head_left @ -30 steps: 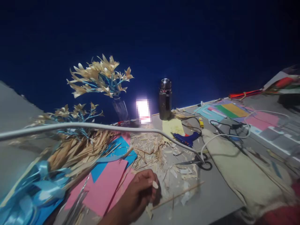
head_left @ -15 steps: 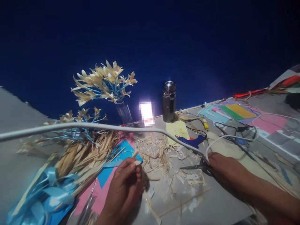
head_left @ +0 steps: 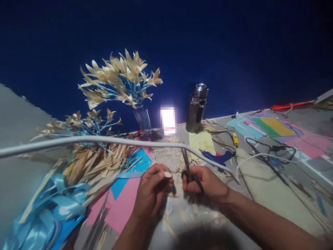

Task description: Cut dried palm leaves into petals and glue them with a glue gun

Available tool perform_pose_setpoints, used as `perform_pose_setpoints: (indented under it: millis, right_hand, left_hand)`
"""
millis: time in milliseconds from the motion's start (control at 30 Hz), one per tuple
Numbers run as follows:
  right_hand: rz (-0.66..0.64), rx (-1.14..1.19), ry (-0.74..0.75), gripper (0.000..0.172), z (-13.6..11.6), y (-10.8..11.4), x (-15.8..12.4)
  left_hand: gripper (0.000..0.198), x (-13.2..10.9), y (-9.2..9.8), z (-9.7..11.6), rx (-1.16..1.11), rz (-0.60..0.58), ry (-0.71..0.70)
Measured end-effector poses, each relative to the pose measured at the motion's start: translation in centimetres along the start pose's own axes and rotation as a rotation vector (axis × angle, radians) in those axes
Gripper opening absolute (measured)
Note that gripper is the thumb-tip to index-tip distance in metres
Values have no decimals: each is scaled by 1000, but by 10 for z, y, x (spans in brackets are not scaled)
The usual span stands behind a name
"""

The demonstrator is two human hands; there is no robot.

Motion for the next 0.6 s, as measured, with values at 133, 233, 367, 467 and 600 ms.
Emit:
perform_pose_setpoints:
  millis: [133, 233, 367, 467, 600]
  right_hand:
    - [-1, 131, 78, 37, 1, -6, 12]
    - [0, 171, 59, 39, 9, -4, 14]
    - [44, 216, 41, 47, 17, -1, 15]
    - [84, 185, 28, 48, 18, -1, 15]
    - [35, 69, 16, 44, 18, 0, 14]
  left_hand:
    - [14, 4, 4, -7, 99, -67, -7]
    - [16, 6, 11, -15, 153, -117, 20]
    - [16, 5, 19, -27, 217, -179, 113]
    - [16, 4, 21, -31, 201, -122, 116]
    - [17, 3, 18, -23, 89, -44, 92]
Point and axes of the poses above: each hand's wrist, its own x-axis towards the middle knuckle, its own y-axis out of the back of the hand, z = x × y, the point moved 2 cm from there along x, towards the middle knuckle, and after that the axes turned 11 degrees about -y, right-handed, at the moved point
